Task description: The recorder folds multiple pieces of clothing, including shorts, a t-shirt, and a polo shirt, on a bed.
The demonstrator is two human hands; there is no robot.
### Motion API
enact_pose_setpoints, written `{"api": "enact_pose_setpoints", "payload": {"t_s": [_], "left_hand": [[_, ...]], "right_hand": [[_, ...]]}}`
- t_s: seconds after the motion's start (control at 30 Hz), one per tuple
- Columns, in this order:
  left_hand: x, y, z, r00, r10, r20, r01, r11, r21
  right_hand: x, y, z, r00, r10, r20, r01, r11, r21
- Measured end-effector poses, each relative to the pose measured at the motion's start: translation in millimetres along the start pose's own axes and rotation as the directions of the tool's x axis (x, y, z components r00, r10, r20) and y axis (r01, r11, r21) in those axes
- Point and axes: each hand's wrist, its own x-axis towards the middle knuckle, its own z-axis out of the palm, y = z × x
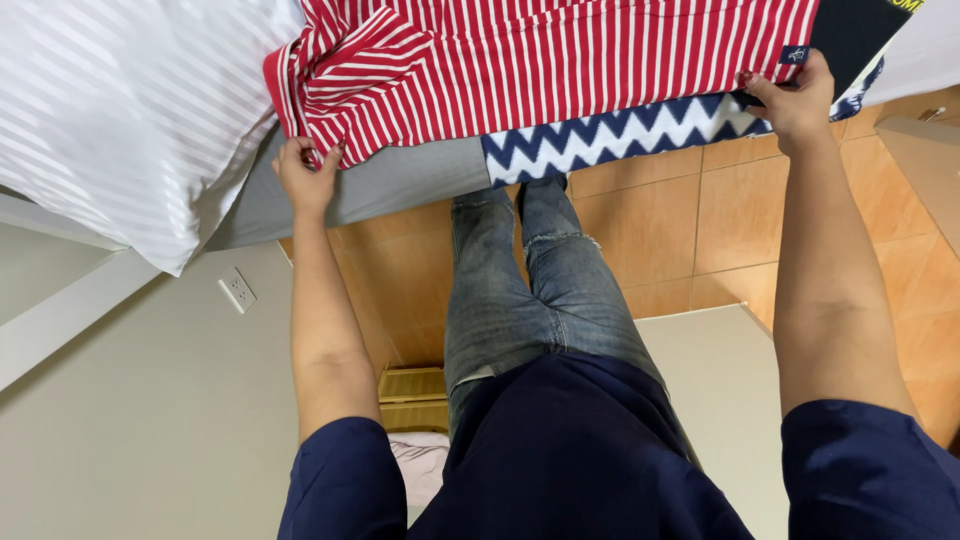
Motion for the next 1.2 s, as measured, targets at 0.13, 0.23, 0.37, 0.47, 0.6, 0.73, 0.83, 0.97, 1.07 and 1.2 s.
{"api": "enact_pose_setpoints", "payload": {"t_s": [0.13, 0.23, 0.37, 0.47, 0.6, 0.73, 0.83, 0.97, 1.07, 1.2], "left_hand": [[5, -2, -6, 0.969, 0.013, 0.247, 0.145, 0.781, -0.608], [3, -23, -5, 0.949, -0.056, 0.311, 0.218, 0.829, -0.514], [-3, 2, -15, 0.909, -0.152, 0.388, 0.274, 0.920, -0.281], [-4, -4, -4, 0.924, -0.076, 0.374, 0.172, 0.958, -0.230], [-5, 3, 1, 0.953, -0.080, 0.292, 0.097, 0.994, -0.047], [-6, 5, 3, 0.947, -0.150, 0.285, 0.151, 0.988, 0.020], [-6, 6, 2, 0.946, -0.120, 0.300, 0.136, 0.990, -0.036], [-5, 6, 2, 0.945, -0.125, 0.303, 0.130, 0.992, 0.005], [-4, 10, 1, 0.947, -0.135, 0.292, 0.144, 0.990, -0.009], [-6, 13, -3, 0.925, -0.235, 0.298, 0.248, 0.969, -0.006]], "right_hand": [[15, 36, -5, 0.949, -0.312, -0.046, 0.310, 0.949, -0.054], [20, 37, 0, 0.940, -0.306, -0.147, 0.281, 0.945, -0.169], [33, 48, 2, 0.976, -0.160, -0.149, 0.179, 0.976, 0.124], [39, 47, 6, 0.892, -0.336, -0.304, 0.232, 0.915, -0.331], [35, 39, 10, 0.803, -0.555, -0.217, 0.422, 0.787, -0.450], [6, -12, 23, 0.721, -0.691, -0.056, 0.557, 0.626, -0.545], [-29, -97, 37, 0.448, -0.893, -0.054, 0.707, 0.390, -0.589], [-4, -50, 32, 0.480, -0.874, -0.067, 0.732, 0.442, -0.518], [20, -3, 25, 0.672, -0.738, -0.057, 0.644, 0.621, -0.446], [10, -21, 19, 0.918, -0.383, -0.103, 0.395, 0.903, 0.168]]}}
